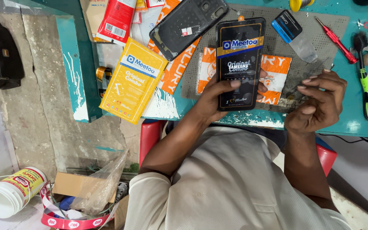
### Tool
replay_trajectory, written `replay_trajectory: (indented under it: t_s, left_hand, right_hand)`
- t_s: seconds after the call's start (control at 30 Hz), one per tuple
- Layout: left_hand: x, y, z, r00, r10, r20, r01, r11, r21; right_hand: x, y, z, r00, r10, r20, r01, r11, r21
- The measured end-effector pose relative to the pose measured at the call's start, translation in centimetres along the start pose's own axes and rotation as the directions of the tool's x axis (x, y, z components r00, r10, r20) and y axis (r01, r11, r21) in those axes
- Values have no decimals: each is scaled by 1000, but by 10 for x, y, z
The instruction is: The person works at a repair bench on a Samsung smartphone, peeling the broken display off the frame and handling the flex cable of the old screen. They align a new replacement display onto the phone body, press it into place, then power the phone on and tap and swipe the screen to test it.
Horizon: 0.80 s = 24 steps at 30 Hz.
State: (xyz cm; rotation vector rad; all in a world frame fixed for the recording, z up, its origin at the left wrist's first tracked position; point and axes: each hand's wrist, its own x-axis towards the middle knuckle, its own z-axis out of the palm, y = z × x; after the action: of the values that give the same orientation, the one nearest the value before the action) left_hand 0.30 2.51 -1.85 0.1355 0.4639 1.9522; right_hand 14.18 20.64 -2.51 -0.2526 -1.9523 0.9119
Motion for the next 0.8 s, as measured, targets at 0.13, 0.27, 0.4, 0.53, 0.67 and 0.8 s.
replay_trajectory:
  t_s: [0.13, 0.27, 0.4, 0.53, 0.67, 0.8]
  left_hand:
    - [0, 0, 3, 1000, -12, -24, 13, 999, 30]
    - [1, 0, 3, 1000, -14, -14, 14, 1000, 27]
    - [2, -1, 2, 1000, -24, -19, 24, 1000, 18]
    - [1, -1, 2, 999, -31, -36, 32, 999, 33]
    - [1, 0, 3, 999, -26, -35, 27, 999, 26]
    - [2, 1, 4, 999, -27, -42, 28, 999, 21]
  right_hand:
    - [-1, 0, -1, 1000, 6, 2, -6, 1000, 0]
    - [0, 0, -1, 1000, -2, 1, 2, 1000, 5]
    - [0, 1, 0, 1000, -10, -4, 10, 1000, 12]
    - [0, 1, 0, 1000, -14, 1, 14, 1000, 11]
    - [1, 2, 1, 1000, -22, -2, 22, 1000, 8]
    - [1, 3, 1, 1000, -21, -8, 21, 1000, 10]
